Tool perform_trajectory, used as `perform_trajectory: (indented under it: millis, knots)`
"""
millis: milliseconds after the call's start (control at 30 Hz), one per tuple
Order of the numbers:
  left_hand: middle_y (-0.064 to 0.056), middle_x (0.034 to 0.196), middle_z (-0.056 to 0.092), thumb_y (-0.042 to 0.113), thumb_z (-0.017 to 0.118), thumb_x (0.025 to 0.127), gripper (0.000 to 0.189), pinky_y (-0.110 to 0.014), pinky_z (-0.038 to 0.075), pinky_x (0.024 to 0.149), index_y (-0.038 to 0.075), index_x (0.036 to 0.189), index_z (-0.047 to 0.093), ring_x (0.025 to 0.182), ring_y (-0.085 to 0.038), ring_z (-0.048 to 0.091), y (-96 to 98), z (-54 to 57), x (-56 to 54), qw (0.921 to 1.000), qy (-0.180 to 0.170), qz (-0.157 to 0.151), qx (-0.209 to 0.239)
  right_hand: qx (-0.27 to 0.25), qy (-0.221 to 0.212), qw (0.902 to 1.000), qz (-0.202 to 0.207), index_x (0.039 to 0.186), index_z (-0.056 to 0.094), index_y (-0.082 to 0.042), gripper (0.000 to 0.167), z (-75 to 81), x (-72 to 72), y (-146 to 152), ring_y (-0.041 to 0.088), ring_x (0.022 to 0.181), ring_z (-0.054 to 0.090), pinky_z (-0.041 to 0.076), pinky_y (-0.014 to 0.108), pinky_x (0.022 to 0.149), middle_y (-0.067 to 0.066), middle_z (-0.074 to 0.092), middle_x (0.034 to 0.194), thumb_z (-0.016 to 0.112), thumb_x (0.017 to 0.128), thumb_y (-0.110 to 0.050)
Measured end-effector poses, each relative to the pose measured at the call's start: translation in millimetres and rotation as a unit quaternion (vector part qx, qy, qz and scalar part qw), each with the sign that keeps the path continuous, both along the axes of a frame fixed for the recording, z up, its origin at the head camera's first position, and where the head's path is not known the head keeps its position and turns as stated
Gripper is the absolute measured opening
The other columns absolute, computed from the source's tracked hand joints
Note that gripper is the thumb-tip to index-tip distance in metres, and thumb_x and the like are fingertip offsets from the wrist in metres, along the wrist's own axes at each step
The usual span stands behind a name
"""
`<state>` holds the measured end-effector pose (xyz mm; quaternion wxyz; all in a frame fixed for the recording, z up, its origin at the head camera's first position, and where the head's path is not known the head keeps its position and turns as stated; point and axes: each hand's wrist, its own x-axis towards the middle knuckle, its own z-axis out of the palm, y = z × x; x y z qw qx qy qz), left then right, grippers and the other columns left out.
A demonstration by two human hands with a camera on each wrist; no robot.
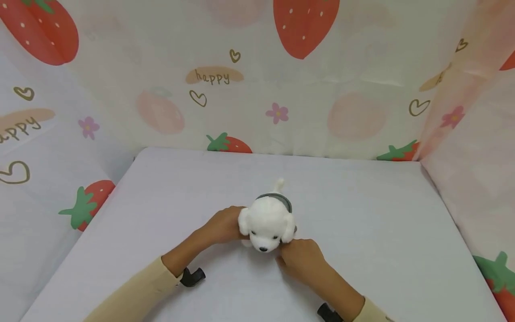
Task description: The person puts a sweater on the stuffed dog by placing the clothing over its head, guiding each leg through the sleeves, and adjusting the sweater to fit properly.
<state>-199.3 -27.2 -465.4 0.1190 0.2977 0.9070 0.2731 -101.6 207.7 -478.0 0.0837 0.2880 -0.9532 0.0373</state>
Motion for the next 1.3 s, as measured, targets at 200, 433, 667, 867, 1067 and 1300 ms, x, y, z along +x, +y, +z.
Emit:
perform_trajectory:
  millis: [200, 433, 667, 867, 1067, 1300]
  knots:
    - [0.008, 0.094, 0.069, 0.021, 0.087, 0.081, 0.029, -0.030, 0.052, 0.073, 0.017, 0.102, 0.067, 0.083, -0.006, 0.061, -5.9, 0.2, -2.1, 0.9998, -0.012, -0.006, 0.016, 0.021, 0.063, 0.9969, -0.042, 0.064, 0.040, -0.017, 0.052, -5.5, 1.2, -7, 0.008, 0.046, 0.025, 0.027, 0.028, 0.036, -0.008, 0.026, 0.051, 0.083, 0.082, -0.040]
    - [0.007, 0.098, 0.071, 0.020, 0.087, 0.083, 0.029, -0.028, 0.053, 0.075, 0.015, 0.106, 0.070, 0.086, -0.006, 0.063, -8.4, -3.0, -1.6, 0.9988, -0.029, -0.018, 0.035, -0.022, -0.118, 0.9911, -0.056, 0.079, 0.060, -0.011, 0.029, 18.9, 0.3, 7, 0.008, 0.052, 0.039, 0.037, 0.029, 0.045, -0.008, 0.045, 0.058, 0.079, 0.089, -0.031]
    - [0.004, 0.112, 0.071, 0.017, 0.086, 0.083, 0.039, -0.031, 0.053, 0.087, 0.014, 0.118, 0.068, 0.104, -0.011, 0.065, -8.6, -5.1, -3.7, 0.9969, -0.040, -0.030, 0.060, -0.212, -0.067, 0.9641, -0.145, 0.103, 0.068, -0.004, 0.030, 31.2, -17.9, 18, 0.022, 0.082, 0.065, 0.054, 0.039, 0.067, 0.005, 0.068, 0.093, 0.087, 0.079, -0.008]
    - [0.002, 0.116, 0.072, 0.015, 0.086, 0.083, 0.040, -0.031, 0.053, 0.091, 0.013, 0.118, 0.068, 0.110, -0.014, 0.066, -4.2, -8.4, -5.7, 0.9961, -0.027, -0.050, 0.068, -0.286, -0.116, 0.9462, -0.097, 0.090, 0.065, -0.006, 0.017, 13.1, -33.7, 18, 0.014, 0.072, 0.056, 0.049, 0.031, 0.064, 0.000, 0.062, 0.079, 0.079, 0.083, -0.001]
    - [-0.002, 0.109, 0.074, 0.016, 0.086, 0.083, 0.032, -0.028, 0.056, 0.075, 0.012, 0.111, 0.070, 0.094, -0.014, 0.069, -1.0, -10.6, -7.0, 0.9954, -0.033, -0.048, 0.075, -0.325, -0.160, 0.9275, -0.092, 0.070, 0.053, -0.011, 0.027, 4.9, -41.0, 19, 0.007, 0.056, 0.039, 0.035, 0.023, 0.050, -0.006, 0.042, 0.061, 0.072, 0.088, -0.003]
    - [0.003, 0.103, 0.071, 0.021, 0.084, 0.086, 0.035, -0.028, 0.055, 0.073, 0.017, 0.118, 0.069, 0.085, -0.009, 0.067, -13.8, -6.5, -10.4, 0.9925, -0.081, -0.050, 0.077, -0.314, -0.206, 0.9228, -0.086, 0.095, 0.072, -0.006, 0.012, 5.9, -41.7, 29, 0.010, 0.070, 0.059, 0.050, 0.027, 0.060, -0.004, 0.067, 0.079, 0.079, 0.088, -0.013]
